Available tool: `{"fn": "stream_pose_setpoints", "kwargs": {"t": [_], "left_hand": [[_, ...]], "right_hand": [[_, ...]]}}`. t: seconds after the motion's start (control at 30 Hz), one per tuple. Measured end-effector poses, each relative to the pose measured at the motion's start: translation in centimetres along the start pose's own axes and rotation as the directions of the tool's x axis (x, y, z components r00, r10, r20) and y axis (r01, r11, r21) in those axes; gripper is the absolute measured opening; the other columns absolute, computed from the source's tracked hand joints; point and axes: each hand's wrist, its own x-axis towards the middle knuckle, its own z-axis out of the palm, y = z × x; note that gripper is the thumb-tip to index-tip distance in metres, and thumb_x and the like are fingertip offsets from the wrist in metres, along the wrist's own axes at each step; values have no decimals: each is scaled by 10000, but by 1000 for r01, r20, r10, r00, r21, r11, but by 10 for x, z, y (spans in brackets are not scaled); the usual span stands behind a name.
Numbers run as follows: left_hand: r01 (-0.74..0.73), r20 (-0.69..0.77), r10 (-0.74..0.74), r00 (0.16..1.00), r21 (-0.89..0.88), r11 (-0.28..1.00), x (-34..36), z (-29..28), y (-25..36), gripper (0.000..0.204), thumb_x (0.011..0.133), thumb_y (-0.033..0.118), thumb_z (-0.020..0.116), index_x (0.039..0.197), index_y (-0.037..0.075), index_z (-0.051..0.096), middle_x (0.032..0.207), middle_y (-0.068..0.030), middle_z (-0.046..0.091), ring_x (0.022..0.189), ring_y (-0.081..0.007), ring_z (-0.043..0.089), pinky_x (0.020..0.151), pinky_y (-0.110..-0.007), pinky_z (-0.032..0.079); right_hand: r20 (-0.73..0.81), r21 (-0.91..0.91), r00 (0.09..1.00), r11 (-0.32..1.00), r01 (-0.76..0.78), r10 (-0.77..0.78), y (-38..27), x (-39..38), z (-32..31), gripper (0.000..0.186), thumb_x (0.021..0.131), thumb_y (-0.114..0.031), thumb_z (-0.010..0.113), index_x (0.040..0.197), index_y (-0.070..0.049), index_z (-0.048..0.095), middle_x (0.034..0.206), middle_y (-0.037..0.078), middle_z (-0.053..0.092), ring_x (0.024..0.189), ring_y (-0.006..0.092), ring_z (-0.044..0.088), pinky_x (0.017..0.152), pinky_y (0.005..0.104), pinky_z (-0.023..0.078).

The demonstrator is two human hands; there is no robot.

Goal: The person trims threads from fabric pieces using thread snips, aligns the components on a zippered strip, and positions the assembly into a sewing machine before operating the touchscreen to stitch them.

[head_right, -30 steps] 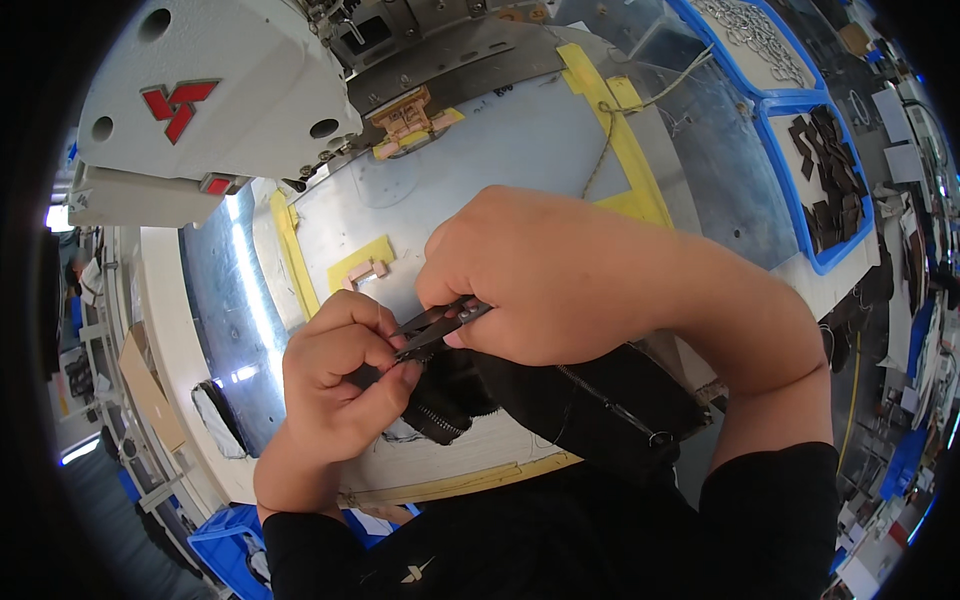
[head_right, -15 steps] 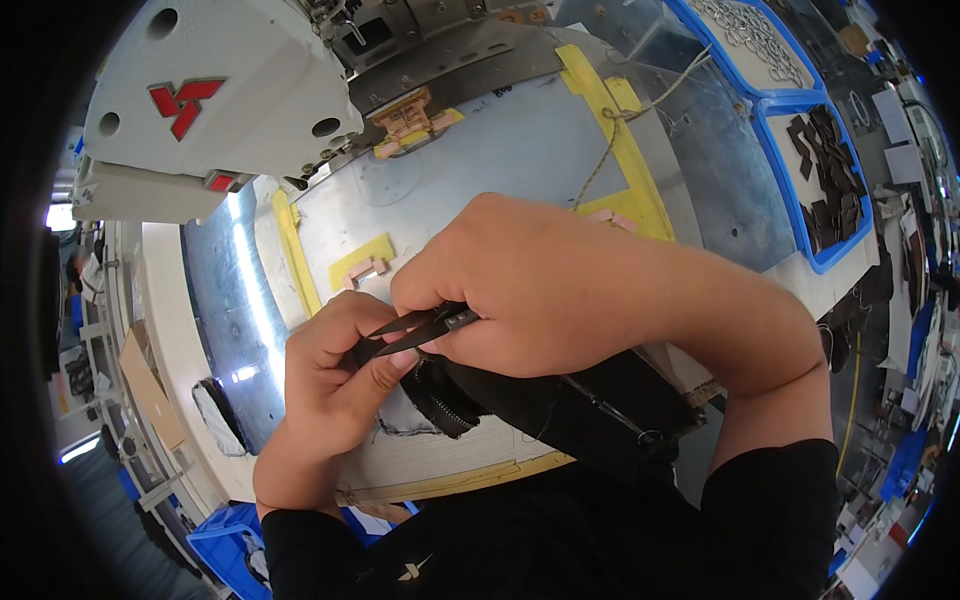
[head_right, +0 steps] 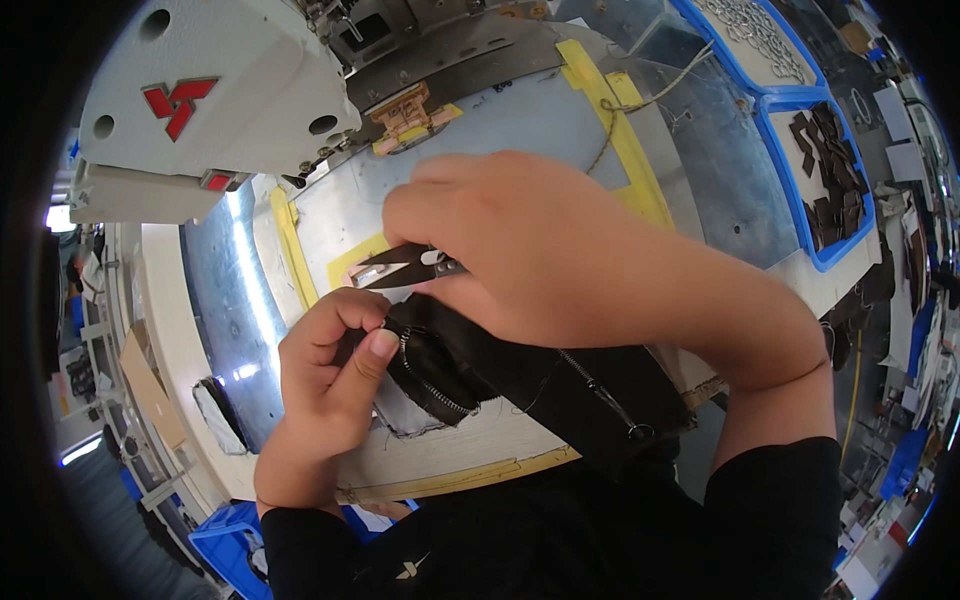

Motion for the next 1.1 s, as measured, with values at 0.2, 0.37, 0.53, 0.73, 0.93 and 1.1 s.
{"fn": "stream_pose_setpoints", "kwargs": {"t": [0.2, 0.37, 0.53, 0.73, 0.93, 1.1], "left_hand": [[-134, -205, 146, 968, 72, 988, 2, 1, -4, 104, 935, -20, 706, 990, -2, 619, 945, -117, 653, 802, -202, 603, 737, -278, 484], [-384, -146, 545, 826, 563, 732, 0, -4, -1, 227, 818, -85, 732, 1003, -17, 620, 980, -156, 667, 835, -307, 647, 754, -368, 500], [-500, -55, 690, 722, 648, 574, 3, -4, -3, 271, 769, -89, 745, 998, -20, 618, 987, -173, 669, 859, -315, 662, 751, -413, 499], [-533, -44, 713, 699, 634, 561, 2, -3, -5, 277, 754, -89, 757, 986, -21, 621, 1000, -176, 675, 872, -322, 680, 745, -427, 505], [-542, -39, 715, 698, 624, 563, 1, -3, -6, 280, 752, -87, 763, 982, -15, 621, 1010, -170, 678, 874, -323, 685, 741, -429, 506], [-543, -30, 709, 705, 620, 566, 0, -3, -6, 280, 759, -82, 767, 986, -11, 619, 1019, -167, 678, 875, -322, 687, 735, -425, 503]], "right_hand": [[158, 520, 975, 826, -217, 156, -40, -17, -1, 266, 1027, -175, 623, 1207, 19, 596, 914, 47, 617, 752, 83, 534, 687, 265, 465], [272, 580, 940, 745, -330, 204, -46, -16, 11, 206, 1037, -185, 602, 1051, 16, 557, 777, 129, 621, 650, 254, 582, 606, 367, 449], [316, 562, 930, 753, -342, 186, -43, -15, 16, 271, 1048, -198, 572, 907, 24, 508, 656, 184, 592, 602, 394, 588, 567, 459, 426], [257, 645, 956, 712, -276, 139, -40, -16, 29, 265, 1049, -179, 552, 882, 19, 499, 640, 199, 565, 604, 421, 572, 569, 476, 416], [231, 550, 965, 801, -237, 126, -36, -18, 29, 161, 1049, -160, 563, 1042, 0, 574, 741, 161, 618, 667, 359, 639, 588, 404, 476], [237, 562, 962, 790, -247, 133, -36, -18, 31, 165, 1050, -161, 562, 1018, 0, 571, 730, 161, 613, 656, 357, 637, 581, 403, 473]]}}
